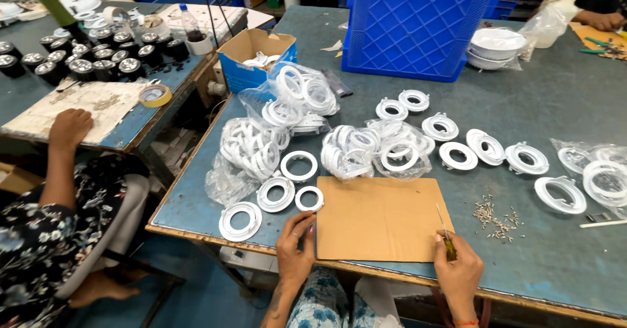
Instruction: The person assembles circular white light fixtures by hand, using a small screwdriver to secure components with screws, and organizing the completed parts on the workbench.
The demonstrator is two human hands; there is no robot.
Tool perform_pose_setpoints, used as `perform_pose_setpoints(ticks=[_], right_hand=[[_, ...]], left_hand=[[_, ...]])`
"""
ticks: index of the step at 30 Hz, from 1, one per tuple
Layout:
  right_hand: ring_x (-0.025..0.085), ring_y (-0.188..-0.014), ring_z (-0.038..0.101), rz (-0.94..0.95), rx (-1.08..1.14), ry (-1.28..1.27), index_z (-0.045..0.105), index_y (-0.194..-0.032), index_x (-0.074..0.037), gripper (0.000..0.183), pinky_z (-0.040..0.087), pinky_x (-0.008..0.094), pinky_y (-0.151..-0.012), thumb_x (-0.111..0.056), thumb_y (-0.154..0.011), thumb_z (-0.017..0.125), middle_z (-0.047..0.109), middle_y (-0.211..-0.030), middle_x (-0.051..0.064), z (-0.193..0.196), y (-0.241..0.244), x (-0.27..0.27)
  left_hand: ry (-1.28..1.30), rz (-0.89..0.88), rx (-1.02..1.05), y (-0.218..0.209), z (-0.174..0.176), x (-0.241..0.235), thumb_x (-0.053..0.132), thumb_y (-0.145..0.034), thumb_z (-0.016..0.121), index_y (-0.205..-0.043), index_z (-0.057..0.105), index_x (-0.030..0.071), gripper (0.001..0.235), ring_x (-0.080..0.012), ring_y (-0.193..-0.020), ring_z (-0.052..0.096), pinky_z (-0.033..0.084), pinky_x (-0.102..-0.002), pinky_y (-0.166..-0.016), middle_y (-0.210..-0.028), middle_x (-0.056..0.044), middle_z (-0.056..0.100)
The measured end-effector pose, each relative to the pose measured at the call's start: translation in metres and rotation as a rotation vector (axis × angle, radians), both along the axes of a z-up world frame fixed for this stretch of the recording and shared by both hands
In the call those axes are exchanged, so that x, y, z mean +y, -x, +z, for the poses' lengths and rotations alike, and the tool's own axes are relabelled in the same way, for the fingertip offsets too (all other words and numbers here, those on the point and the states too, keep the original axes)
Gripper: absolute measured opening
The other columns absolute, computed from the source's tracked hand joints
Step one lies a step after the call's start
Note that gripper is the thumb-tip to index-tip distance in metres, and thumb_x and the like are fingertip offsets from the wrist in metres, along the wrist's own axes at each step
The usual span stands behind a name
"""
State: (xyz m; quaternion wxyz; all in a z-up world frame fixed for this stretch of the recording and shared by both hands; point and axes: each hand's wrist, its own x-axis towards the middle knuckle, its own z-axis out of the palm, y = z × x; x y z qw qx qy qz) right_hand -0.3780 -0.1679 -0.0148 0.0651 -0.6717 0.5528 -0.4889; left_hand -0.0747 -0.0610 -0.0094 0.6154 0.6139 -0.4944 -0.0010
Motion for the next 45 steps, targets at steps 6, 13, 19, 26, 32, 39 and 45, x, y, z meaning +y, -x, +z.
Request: perform_pose_setpoints(ticks=[6, 13, 19, 26, 32, 39, 45], right_hand=[[0.031, -0.078, 0.068, -0.020, 0.020, 0.028, 0.075, -0.107, -0.006, 0.016, 0.051, 0.039, -0.072, -0.018, -0.098, 0.070, 0.071, -0.093, 0.014, 0.000, 0.002, 0.002], [0.032, -0.089, 0.068, -0.057, 0.034, 0.121, 0.073, -0.114, -0.005, 0.019, 0.052, 0.041, -0.080, -0.019, -0.102, 0.070, 0.070, -0.100, 0.013, 0.001, 0.002, 0.004], [0.032, -0.091, 0.069, -0.061, 0.039, 0.100, 0.073, -0.112, -0.005, 0.019, 0.052, 0.041, -0.080, -0.020, -0.101, 0.071, 0.070, -0.100, 0.013, 0.003, 0.001, 0.005], [0.032, -0.087, 0.068, -0.060, 0.046, 0.098, 0.073, -0.113, -0.004, 0.020, 0.052, 0.041, -0.079, -0.021, -0.102, 0.071, 0.070, -0.103, 0.013, 0.005, 0.000, 0.007], [0.032, -0.101, 0.064, -0.066, 0.164, 0.154, 0.073, -0.115, -0.007, 0.020, 0.050, 0.040, -0.086, -0.017, -0.098, 0.071, 0.067, -0.111, 0.011, 0.000, -0.001, 0.004], [0.034, -0.112, 0.058, -0.141, 0.449, 0.179, 0.076, -0.114, -0.010, 0.033, 0.044, 0.046, -0.098, -0.011, -0.082, 0.074, 0.067, -0.116, 0.009, 0.018, -0.013, 0.007], [0.034, -0.101, 0.065, 0.445, 0.110, 0.231, 0.070, -0.110, -0.007, 0.033, 0.052, 0.043, -0.089, -0.008, -0.077, 0.072, 0.070, -0.109, 0.011, 0.050, -0.075, 0.071]], left_hand=[[0.005, 0.297, -0.232, -0.052, -0.017, 0.045, 0.001, -0.086, 0.069, -0.117, 0.075, 0.010, 0.032, -0.0319, -0.118, 0.065, 0.055, -0.040, -0.093, -0.127, -0.010, 0.067], [-0.111, 0.487, -0.116, -0.110, -0.014, 0.074, 0.021, -0.077, 0.085, -0.135, 0.061, 0.003, 0.065, -0.0368, -0.132, 0.052, 0.045, -0.046, -0.108, -0.142, -0.016, 0.055], [-0.142, 0.417, -0.231, -0.112, -0.017, 0.058, 0.033, -0.069, 0.089, -0.140, 0.051, 0.004, 0.086, -0.0387, -0.137, 0.048, 0.025, -0.054, -0.124, -0.146, -0.018, 0.053], [-0.217, 0.439, -0.138, -0.110, -0.018, 0.046, 0.040, -0.068, 0.090, -0.148, 0.042, -0.001, 0.101, -0.0351, -0.137, 0.048, 0.016, -0.056, -0.126, -0.141, -0.020, 0.056], [-0.227, 0.416, -0.030, -0.096, -0.001, 0.049, 0.026, -0.063, 0.093, -0.147, 0.045, 0.010, 0.098, -0.0417, -0.138, 0.045, 0.034, -0.052, -0.117, -0.142, -0.016, 0.058], [0.049, 0.056, -0.137, -0.062, 0.006, 0.047, 0.006, -0.065, 0.090, -0.146, 0.041, 0.012, 0.095, -0.0377, -0.141, 0.052, 0.039, -0.049, -0.120, -0.149, -0.016, 0.055], [0.082, -0.359, -0.010, 0.004, 0.022, 0.040, 0.004, -0.071, 0.090, -0.146, 0.039, 0.013, 0.091, -0.0353, -0.140, 0.056, 0.044, -0.044, -0.117, -0.149, -0.016, 0.057]])
